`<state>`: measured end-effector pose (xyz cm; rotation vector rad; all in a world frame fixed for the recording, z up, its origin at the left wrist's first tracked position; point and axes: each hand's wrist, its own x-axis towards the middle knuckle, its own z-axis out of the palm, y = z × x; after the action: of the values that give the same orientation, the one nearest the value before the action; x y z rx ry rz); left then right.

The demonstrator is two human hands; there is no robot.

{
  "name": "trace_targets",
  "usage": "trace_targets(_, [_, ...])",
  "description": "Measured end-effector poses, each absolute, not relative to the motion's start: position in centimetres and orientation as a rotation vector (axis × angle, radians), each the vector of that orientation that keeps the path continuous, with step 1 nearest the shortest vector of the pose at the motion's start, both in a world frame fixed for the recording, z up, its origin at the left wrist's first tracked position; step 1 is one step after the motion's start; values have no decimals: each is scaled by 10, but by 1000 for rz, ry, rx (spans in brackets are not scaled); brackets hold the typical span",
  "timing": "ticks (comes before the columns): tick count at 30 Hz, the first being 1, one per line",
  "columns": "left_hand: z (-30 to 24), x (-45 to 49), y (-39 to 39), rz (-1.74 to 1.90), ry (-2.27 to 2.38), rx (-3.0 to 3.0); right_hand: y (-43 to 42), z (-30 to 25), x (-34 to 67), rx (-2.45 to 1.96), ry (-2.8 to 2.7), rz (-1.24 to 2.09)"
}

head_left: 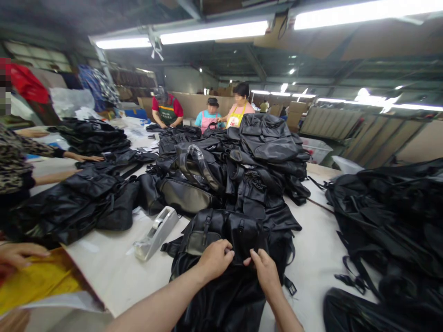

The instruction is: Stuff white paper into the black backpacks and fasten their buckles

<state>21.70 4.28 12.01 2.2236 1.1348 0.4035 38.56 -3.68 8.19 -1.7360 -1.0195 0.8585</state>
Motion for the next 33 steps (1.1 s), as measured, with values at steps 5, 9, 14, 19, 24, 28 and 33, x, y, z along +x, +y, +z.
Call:
trace_targets(5, [114,248,71,548,1181,2158,-11,61,386,-1728,-1063,1049])
trace_targets(9, [107,267,86,487,1276,1994,-6,39,377,-1694,-1044,1102])
trace_targets(14, [98,286,104,405,1318,1748,0,34,378,-1678,-999,1077])
trace_targets(19, [101,288,116,270,1272,1458,9,42,382,-1613,-1050,1059])
trace_targets(24, [105,283,120,248,1209,1301,9,47,382,-1559,-1092,1011])
trace_targets(28, [106,282,114,321,1189,1318,14,53,383,-1569,-1092,937])
trace_targets(33, [108,284,111,587,1187,1403,33,66,388,-1606,-1100,871])
